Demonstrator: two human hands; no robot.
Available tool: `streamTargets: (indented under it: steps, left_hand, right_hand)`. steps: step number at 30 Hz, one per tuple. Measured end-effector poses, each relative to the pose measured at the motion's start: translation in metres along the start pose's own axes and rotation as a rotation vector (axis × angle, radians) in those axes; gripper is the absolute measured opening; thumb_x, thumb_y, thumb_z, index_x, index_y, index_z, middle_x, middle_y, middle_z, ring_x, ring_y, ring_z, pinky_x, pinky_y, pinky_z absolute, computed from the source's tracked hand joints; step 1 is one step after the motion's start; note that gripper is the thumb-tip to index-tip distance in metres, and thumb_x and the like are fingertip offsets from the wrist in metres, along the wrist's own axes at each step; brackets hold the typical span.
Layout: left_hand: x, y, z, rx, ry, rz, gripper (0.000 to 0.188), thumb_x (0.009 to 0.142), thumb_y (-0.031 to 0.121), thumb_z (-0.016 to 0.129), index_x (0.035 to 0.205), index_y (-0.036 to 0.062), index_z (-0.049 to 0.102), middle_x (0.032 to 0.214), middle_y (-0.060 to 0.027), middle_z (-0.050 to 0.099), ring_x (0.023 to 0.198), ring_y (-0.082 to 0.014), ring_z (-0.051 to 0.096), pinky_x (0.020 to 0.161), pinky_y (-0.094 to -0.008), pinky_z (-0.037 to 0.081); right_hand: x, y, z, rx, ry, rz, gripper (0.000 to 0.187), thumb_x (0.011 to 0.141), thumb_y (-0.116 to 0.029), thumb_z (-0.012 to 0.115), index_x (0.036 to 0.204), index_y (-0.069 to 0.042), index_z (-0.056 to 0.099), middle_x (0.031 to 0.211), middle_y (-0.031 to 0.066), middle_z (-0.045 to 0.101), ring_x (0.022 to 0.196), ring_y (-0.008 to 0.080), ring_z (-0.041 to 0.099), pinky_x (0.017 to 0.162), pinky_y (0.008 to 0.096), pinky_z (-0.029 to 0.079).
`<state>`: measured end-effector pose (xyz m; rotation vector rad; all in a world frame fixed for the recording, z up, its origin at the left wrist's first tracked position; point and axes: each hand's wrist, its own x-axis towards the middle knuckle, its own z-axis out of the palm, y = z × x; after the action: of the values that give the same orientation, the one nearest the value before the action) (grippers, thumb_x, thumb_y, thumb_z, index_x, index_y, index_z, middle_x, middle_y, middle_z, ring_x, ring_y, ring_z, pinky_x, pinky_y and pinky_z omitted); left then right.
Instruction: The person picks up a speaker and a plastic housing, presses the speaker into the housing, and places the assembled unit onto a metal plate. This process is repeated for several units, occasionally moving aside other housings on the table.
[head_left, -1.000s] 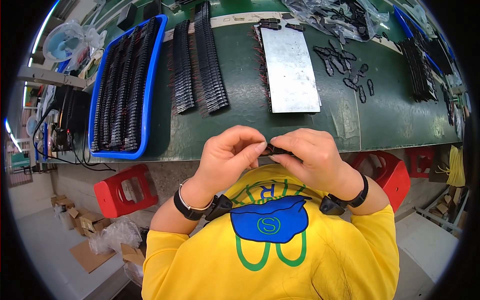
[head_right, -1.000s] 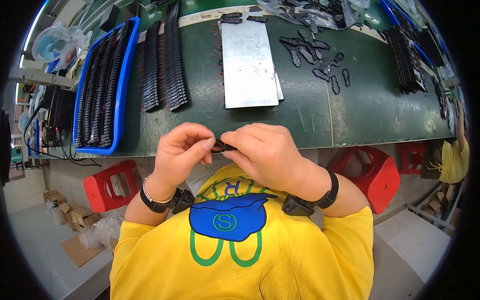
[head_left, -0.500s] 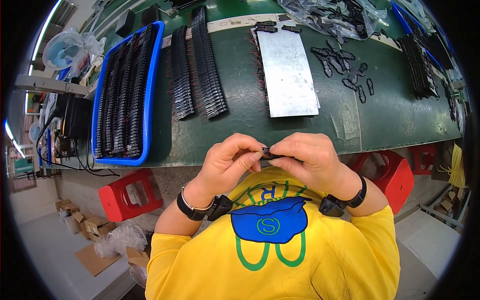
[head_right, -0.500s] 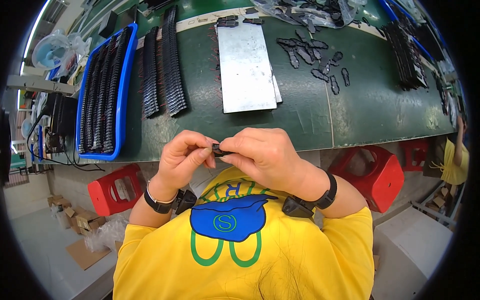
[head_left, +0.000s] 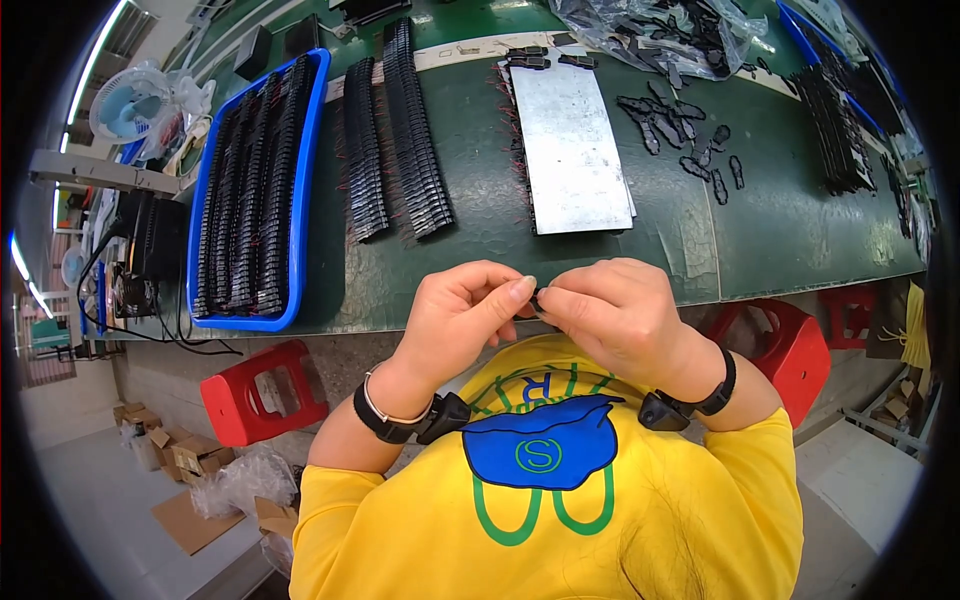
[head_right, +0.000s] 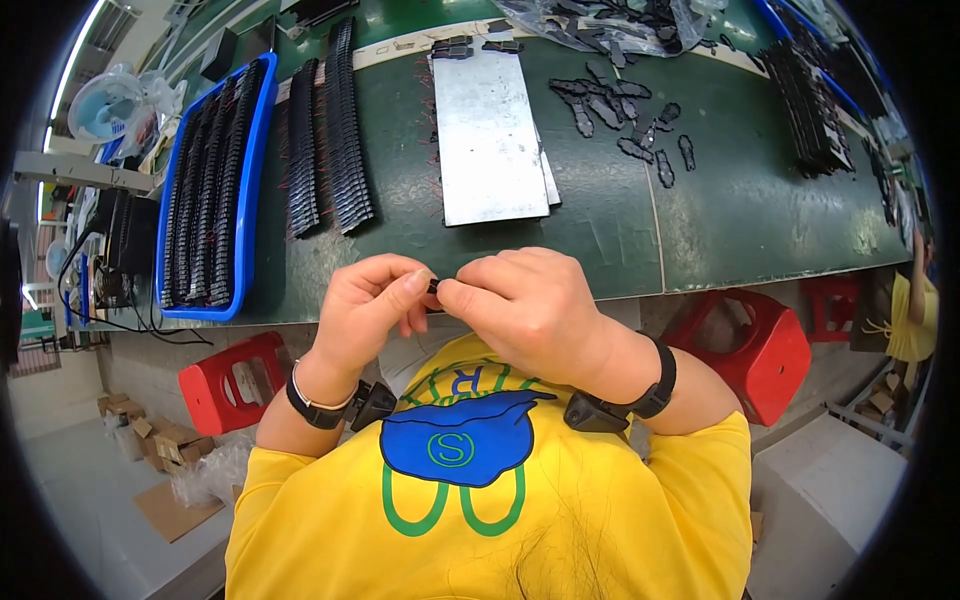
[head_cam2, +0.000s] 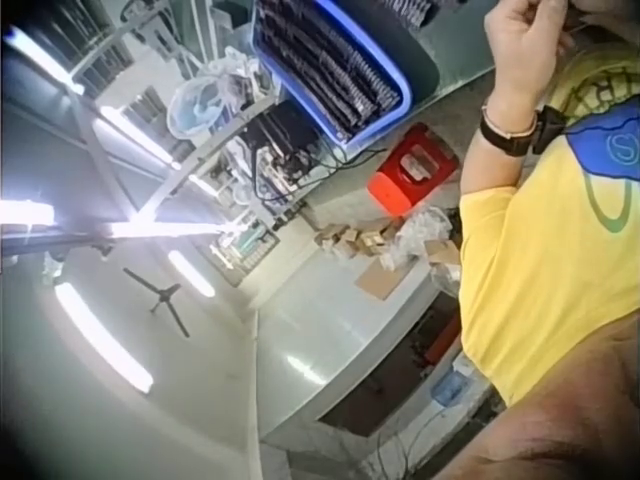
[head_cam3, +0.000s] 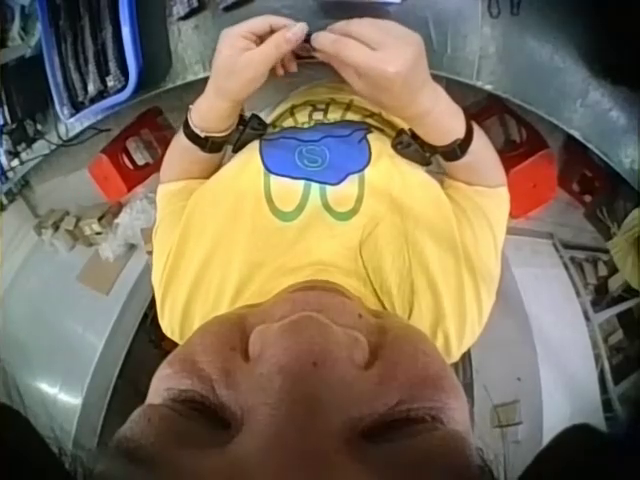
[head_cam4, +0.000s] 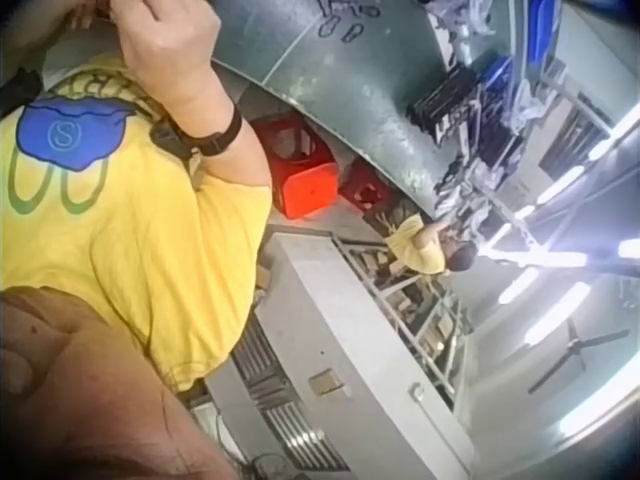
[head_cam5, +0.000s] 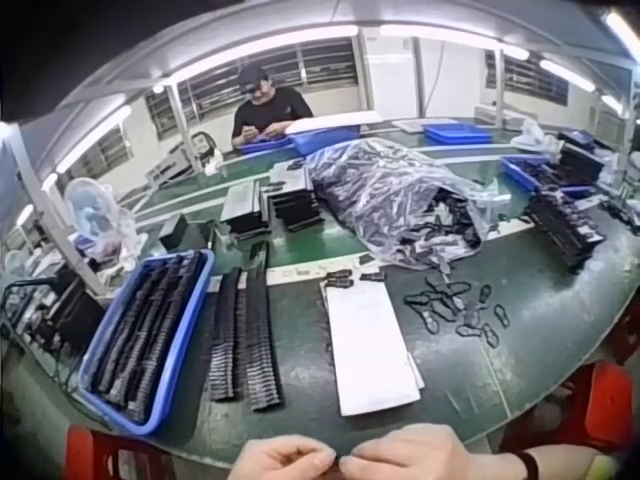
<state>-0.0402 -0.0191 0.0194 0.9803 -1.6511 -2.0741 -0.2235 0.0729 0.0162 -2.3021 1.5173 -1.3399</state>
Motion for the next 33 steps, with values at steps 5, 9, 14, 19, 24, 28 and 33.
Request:
streamTargets:
  steps: [5, 9, 14, 19, 24, 28, 33]
  left_hand:
    - [0.000, 0.000, 0.002, 0.005, 0.024, 0.029, 0.017, 0.092, 0.017, 0.061, 0.093, 0.0010, 0.066, 0.075, -0.0040, 0.067, 0.058, -0.0056, 0.058, 0.051, -0.0173, 0.044]
    - [0.001, -0.001, -0.002, -0.113, -0.030, 0.006, 0.015, 0.092, 0.011, 0.057, 0.094, -0.0023, 0.064, 0.076, -0.0094, 0.068, 0.056, -0.0079, 0.059, 0.048, -0.0184, 0.045]
    - [0.003, 0.000, -0.012, -0.251, -0.176, -0.095, 0.014, 0.092, 0.011, 0.059, 0.095, -0.0019, 0.065, 0.077, -0.0076, 0.068, 0.059, -0.0067, 0.059, 0.051, -0.0179, 0.045]
    - [-0.001, -0.006, -0.020, -0.274, -0.178, -0.027, 0.012, 0.091, 0.008, 0.059, 0.094, -0.0028, 0.064, 0.077, -0.0101, 0.068, 0.058, -0.0084, 0.059, 0.051, -0.0196, 0.047]
    - [0.003, -0.017, -0.023, -0.357, -0.144, 0.052, 0.011, 0.091, 0.007, 0.060, 0.093, -0.0032, 0.063, 0.077, -0.0121, 0.068, 0.058, -0.0099, 0.060, 0.051, -0.0217, 0.049]
    - [0.005, -0.019, -0.021, -0.352, -0.137, 0.075, 0.011, 0.091, 0.007, 0.061, 0.093, -0.0034, 0.063, 0.077, -0.0125, 0.068, 0.058, -0.0105, 0.060, 0.052, -0.0225, 0.050]
    - [0.004, -0.020, -0.024, -0.365, -0.152, 0.085, 0.011, 0.091, 0.007, 0.061, 0.093, -0.0032, 0.063, 0.077, -0.0125, 0.068, 0.058, -0.0107, 0.060, 0.052, -0.0227, 0.050]
  right_hand:
    - [-0.002, 0.001, 0.000, -0.058, -0.007, -0.031, 0.023, 0.066, -0.003, 0.074, 0.087, -0.005, 0.064, 0.077, 0.0069, 0.065, 0.062, 0.0227, 0.063, 0.053, 0.0303, 0.049]
    - [-0.003, 0.001, 0.001, -0.018, 0.022, -0.022, 0.023, 0.066, -0.003, 0.075, 0.087, -0.005, 0.064, 0.078, 0.0071, 0.065, 0.062, 0.0229, 0.063, 0.053, 0.0305, 0.049]
    - [-0.004, 0.005, 0.004, 0.158, 0.050, 0.019, 0.025, 0.066, -0.006, 0.077, 0.088, -0.004, 0.065, 0.082, 0.0084, 0.066, 0.065, 0.0238, 0.064, 0.055, 0.0310, 0.050]
    - [0.004, 0.020, -0.029, 0.106, 0.035, -0.048, 0.026, 0.068, -0.008, 0.078, 0.090, -0.003, 0.065, 0.085, 0.0103, 0.066, 0.068, 0.0229, 0.064, 0.057, 0.0308, 0.050]
    - [0.002, 0.089, -0.082, -0.186, 0.093, 0.413, 0.025, 0.073, -0.010, 0.075, 0.094, -0.002, 0.065, 0.080, 0.0099, 0.062, 0.066, 0.0205, 0.060, 0.060, 0.0303, 0.049]
    - [0.009, 0.132, -0.087, -0.414, -0.028, 0.471, 0.024, 0.073, -0.011, 0.073, 0.094, -0.001, 0.065, 0.077, 0.0106, 0.061, 0.067, 0.0239, 0.060, 0.063, 0.0330, 0.049]
    - [0.020, 0.140, -0.088, -0.488, -0.176, 0.541, 0.025, 0.073, -0.013, 0.072, 0.094, -0.001, 0.065, 0.077, 0.0117, 0.062, 0.069, 0.0270, 0.061, 0.066, 0.0363, 0.049]
